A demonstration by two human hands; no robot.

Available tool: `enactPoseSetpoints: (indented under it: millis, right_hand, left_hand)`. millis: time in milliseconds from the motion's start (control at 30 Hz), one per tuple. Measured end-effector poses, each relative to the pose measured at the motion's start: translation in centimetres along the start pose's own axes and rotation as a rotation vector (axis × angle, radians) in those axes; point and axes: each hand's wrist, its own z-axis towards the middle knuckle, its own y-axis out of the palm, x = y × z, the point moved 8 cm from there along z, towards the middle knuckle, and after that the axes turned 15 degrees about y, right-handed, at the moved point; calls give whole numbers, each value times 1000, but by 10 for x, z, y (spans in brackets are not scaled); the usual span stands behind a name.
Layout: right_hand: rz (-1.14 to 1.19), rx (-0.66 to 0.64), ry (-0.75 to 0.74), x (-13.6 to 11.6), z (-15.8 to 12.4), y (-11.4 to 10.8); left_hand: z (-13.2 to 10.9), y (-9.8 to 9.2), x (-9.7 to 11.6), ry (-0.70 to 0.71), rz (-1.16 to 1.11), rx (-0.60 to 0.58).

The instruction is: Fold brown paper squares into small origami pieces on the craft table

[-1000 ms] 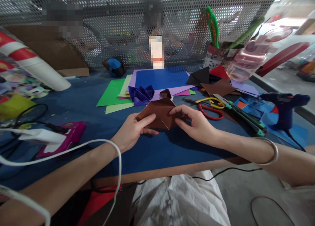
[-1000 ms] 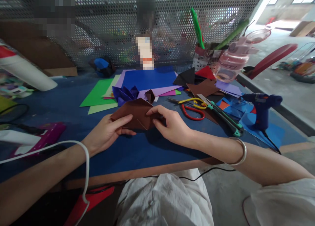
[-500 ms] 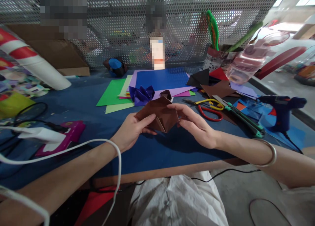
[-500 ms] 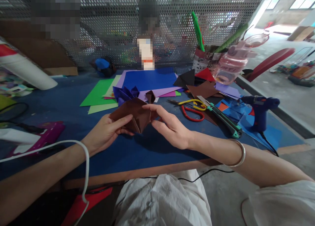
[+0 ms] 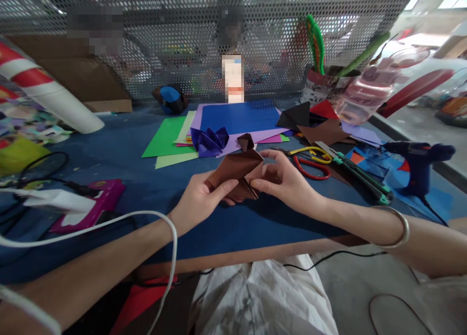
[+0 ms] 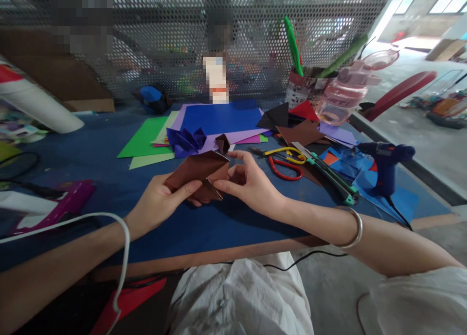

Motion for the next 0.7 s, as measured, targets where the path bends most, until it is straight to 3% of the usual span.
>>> enactPoseSetpoints:
  millis: [167, 467, 700]
  right_hand:
    - [-92, -158, 70, 1, -5, 17]
    - [-97, -141, 139, 8, -7, 16]
    - [-114, -188, 28, 2, -9, 20]
  left_hand:
    - [-2, 4, 6, 59, 27, -15]
    - [0, 4, 12, 86, 49, -39]
    - [-2, 6, 2, 36, 28, -79]
